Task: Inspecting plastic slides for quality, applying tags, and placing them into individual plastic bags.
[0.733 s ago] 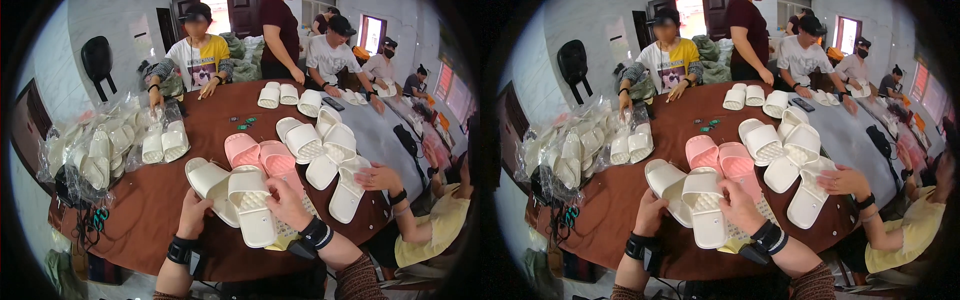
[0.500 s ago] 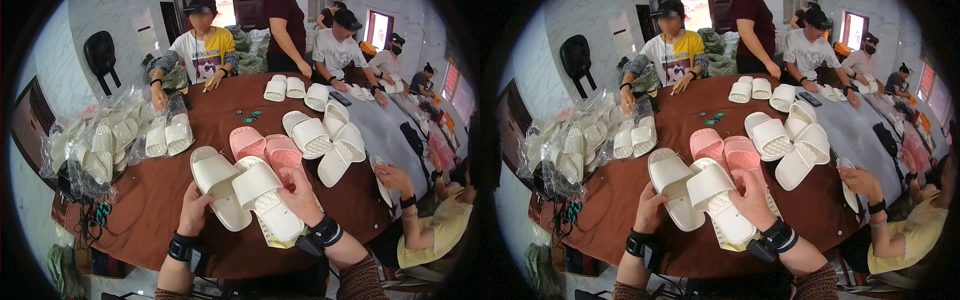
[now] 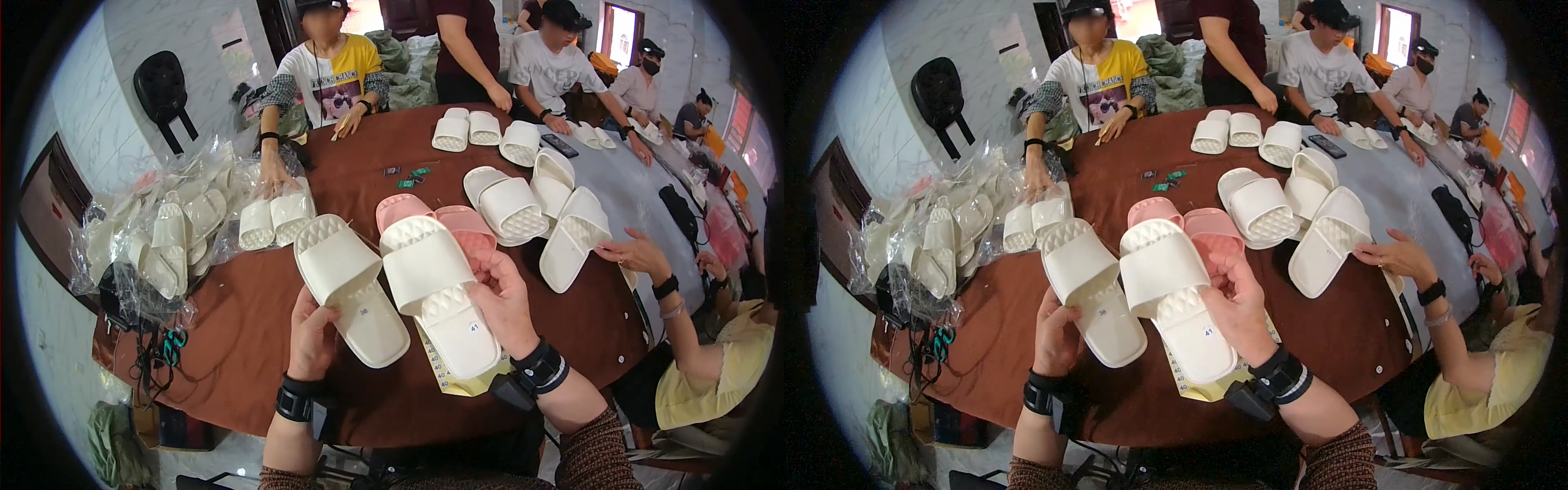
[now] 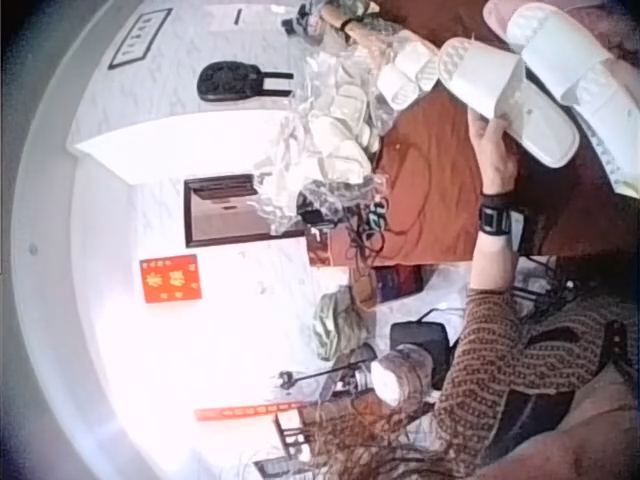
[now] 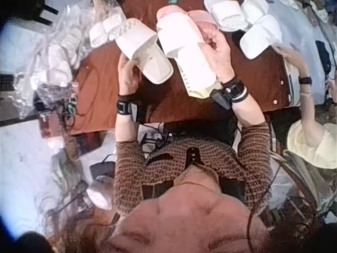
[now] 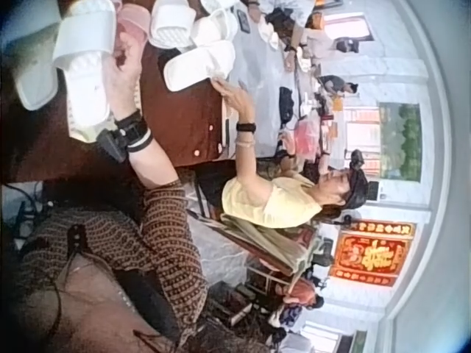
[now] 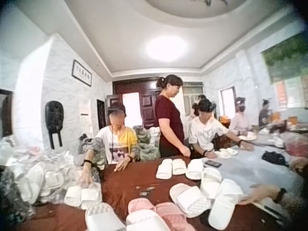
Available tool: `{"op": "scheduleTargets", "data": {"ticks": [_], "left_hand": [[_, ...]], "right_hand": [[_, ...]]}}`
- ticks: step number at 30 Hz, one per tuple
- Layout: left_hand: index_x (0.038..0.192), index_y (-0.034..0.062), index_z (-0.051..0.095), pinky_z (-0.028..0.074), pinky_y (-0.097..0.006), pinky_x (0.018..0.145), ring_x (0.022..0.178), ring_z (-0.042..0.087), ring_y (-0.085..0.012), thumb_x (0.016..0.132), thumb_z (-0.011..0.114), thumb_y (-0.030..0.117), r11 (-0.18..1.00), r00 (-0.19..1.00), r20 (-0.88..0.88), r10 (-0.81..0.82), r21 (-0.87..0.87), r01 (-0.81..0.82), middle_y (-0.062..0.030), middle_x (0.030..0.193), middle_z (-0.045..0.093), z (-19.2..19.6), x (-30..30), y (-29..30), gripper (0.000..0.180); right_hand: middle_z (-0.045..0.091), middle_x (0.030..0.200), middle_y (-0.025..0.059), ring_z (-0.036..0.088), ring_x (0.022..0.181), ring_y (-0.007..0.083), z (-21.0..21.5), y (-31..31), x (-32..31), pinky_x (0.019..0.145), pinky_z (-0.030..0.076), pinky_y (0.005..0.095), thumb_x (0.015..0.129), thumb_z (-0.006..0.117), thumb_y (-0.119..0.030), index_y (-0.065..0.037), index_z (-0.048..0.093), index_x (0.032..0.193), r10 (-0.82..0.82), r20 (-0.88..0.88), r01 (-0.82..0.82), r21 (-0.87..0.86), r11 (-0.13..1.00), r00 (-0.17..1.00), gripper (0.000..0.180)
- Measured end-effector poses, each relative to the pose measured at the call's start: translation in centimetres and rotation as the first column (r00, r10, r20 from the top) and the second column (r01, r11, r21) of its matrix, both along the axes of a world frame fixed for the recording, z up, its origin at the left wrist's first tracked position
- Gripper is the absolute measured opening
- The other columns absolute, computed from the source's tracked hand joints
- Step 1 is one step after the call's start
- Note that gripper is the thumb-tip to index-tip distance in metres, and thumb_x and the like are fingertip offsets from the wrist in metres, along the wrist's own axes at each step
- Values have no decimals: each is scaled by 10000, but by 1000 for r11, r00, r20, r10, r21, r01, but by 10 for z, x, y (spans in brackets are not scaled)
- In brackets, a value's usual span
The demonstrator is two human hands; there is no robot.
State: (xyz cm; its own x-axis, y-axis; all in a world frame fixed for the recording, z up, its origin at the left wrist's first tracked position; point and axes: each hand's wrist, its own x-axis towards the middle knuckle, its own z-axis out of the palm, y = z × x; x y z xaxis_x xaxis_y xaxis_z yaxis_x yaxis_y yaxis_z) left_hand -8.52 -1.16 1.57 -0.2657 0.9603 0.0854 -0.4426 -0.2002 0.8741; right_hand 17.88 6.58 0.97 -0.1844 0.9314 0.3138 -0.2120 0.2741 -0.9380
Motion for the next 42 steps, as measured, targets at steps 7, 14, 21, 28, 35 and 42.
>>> {"op": "scheduleTargets", "data": {"ticks": [7,14,21,28,35,42], "left_hand": [[1356,-40,453,479,-368,990,1120,608,-249,720,465,-49,989,988,-65,-142,-45,139,-148,1249,601,3,1,-2,637],[1382,-31,447,449,-311,985,1157,581,-190,742,488,-72,961,951,-148,-272,-100,259,-109,1272,602,8,5,-6,643],[1374,-27,462,461,-300,959,1120,598,-182,748,510,-71,947,943,-120,-310,-122,296,-104,1262,610,8,9,-4,629],[1326,-32,494,493,-309,910,1036,633,-188,770,537,-36,947,948,-104,-300,-153,283,-115,1180,645,6,4,-9,557],[1302,-41,500,496,-304,899,1000,638,-182,770,528,-40,928,920,-156,-359,-163,334,-107,1146,650,9,10,-8,533],[1311,-50,494,500,-302,901,1013,642,-189,772,529,-25,946,938,-155,-311,-151,288,-121,1162,649,11,9,-9,541]], "right_hand": [[586,1194,95,558,1049,125,12,1,0,949,454,279,881,559,29,24,478,1288,-6,-154,5,-8,1000,988,415],[580,1198,93,556,1046,128,8,7,1,950,453,273,903,537,18,22,456,1334,-17,-107,9,-82,997,994,439],[579,1165,85,576,1020,131,-9,16,8,900,477,274,892,524,6,1,429,1379,39,15,-38,-72,997,999,496],[583,1169,92,590,1006,138,-19,19,5,877,492,282,881,571,-26,-5,416,1394,25,147,-11,-95,995,989,537],[597,1199,104,599,1057,148,-18,21,7,907,495,296,890,582,-46,6,383,1414,25,59,-23,-45,999,998,562],[590,1201,116,595,1078,170,6,11,5,917,491,304,903,584,-69,17,428,1362,122,-223,-179,-256,950,967,493]]}}
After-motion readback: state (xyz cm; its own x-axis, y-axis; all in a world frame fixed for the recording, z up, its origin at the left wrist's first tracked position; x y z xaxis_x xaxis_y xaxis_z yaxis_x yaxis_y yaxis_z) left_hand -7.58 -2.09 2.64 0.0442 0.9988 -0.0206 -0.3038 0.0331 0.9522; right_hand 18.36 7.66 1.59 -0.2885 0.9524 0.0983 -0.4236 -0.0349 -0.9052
